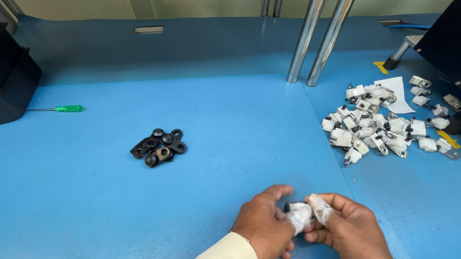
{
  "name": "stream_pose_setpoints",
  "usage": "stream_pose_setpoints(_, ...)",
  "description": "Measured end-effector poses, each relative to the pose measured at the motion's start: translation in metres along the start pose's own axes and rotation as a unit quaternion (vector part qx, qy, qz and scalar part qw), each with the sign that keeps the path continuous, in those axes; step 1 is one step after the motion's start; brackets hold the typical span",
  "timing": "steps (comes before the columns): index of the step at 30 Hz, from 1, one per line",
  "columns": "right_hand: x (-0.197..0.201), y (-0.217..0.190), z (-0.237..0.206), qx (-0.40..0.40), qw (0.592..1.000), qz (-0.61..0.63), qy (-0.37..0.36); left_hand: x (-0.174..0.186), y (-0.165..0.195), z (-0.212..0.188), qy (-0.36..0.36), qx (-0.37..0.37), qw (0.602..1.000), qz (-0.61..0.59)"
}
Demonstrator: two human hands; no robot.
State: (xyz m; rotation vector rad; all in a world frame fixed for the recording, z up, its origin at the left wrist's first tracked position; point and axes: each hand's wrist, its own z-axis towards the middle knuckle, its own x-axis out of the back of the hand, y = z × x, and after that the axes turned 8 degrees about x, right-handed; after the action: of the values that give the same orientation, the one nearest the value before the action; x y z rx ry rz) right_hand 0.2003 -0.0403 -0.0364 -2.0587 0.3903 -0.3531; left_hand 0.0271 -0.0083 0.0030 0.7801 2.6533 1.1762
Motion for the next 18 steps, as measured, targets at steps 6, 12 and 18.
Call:
stream_pose_setpoints(6,-0.001,-0.01,-0.002,-0.021,0.999,0.017,0.024,0.004,0.009,-0.013,-0.021,-0.034,0.998,0.055)
stream_pose_setpoints(12,0.003,-0.01,0.006,-0.045,0.999,0.012,0.007,0.005,0.009,-0.014,0.057,-0.1,0.99,0.079)
stream_pose_setpoints(18,-0.003,-0.012,0.002,-0.014,1.0,0.004,0.013,0.005,0.004,-0.01,0.168,-0.237,0.932,0.219)
